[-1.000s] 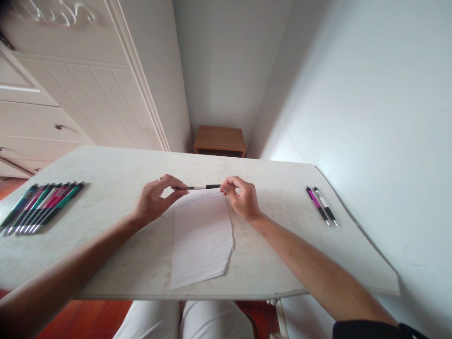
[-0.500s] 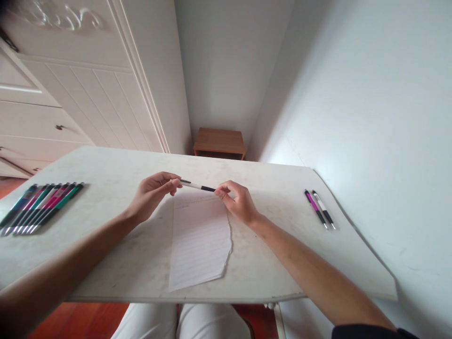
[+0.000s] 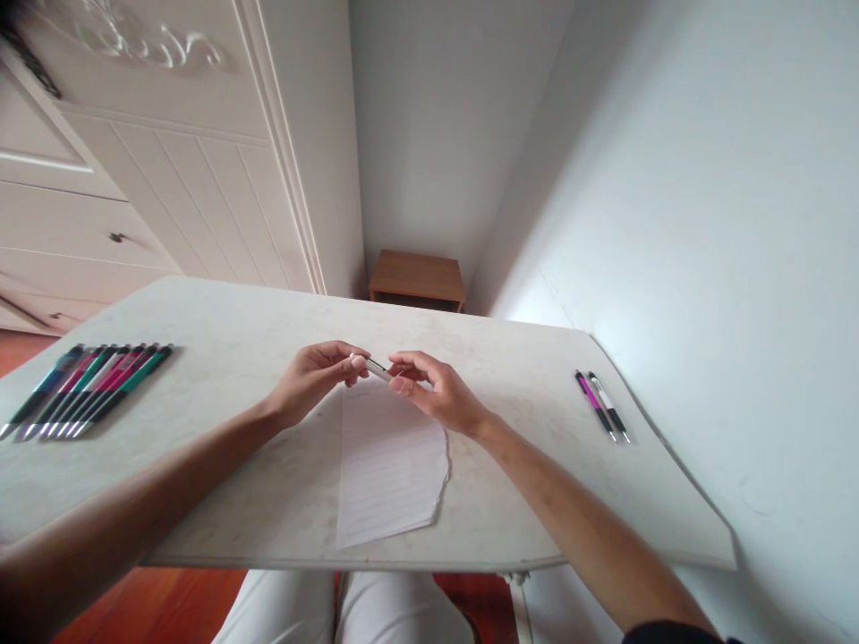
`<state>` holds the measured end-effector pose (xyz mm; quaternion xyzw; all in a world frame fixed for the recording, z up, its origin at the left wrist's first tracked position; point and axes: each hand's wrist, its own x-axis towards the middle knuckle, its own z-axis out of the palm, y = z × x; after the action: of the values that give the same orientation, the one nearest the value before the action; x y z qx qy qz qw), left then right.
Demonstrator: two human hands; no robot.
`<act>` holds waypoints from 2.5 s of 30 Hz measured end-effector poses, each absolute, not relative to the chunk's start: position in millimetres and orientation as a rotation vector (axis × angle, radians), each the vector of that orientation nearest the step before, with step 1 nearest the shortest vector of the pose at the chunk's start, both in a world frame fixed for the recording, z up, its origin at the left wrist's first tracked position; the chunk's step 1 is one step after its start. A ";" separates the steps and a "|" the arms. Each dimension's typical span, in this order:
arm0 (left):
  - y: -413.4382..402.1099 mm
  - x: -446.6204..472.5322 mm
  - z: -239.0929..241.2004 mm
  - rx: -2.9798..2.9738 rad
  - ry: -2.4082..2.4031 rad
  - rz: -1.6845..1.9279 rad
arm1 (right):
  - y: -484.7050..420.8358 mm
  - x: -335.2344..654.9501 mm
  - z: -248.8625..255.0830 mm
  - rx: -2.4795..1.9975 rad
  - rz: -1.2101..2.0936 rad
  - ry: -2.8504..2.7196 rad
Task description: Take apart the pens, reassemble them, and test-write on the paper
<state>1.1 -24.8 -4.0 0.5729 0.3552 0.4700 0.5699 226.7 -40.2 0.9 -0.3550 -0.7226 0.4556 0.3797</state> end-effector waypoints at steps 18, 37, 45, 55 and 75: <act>7.2 -32.5 -15.6 1.800 1.454 1.154 | -29.1 177.2 33.9 -0.576 2.238 -0.788; 5.0 -32.8 -17.2 2.302 1.354 0.885 | -32.5 186.3 29.2 -0.523 1.870 -0.511; 7.4 -34.8 -20.4 2.276 1.348 0.897 | -31.4 194.9 29.2 -0.473 1.899 -0.523; 7.8 -35.8 -23.2 2.293 1.350 0.903 | -33.9 195.7 26.2 -0.463 2.186 -0.610; 6.3 -37.1 -21.2 2.336 1.316 0.872 | -35.2 195.1 25.8 -0.502 2.217 -0.739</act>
<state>-37.1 6.3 -21.2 0.8177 0.4609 0.3052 0.1604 195.1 -35.2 25.8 -0.1954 -0.2877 0.8628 0.3669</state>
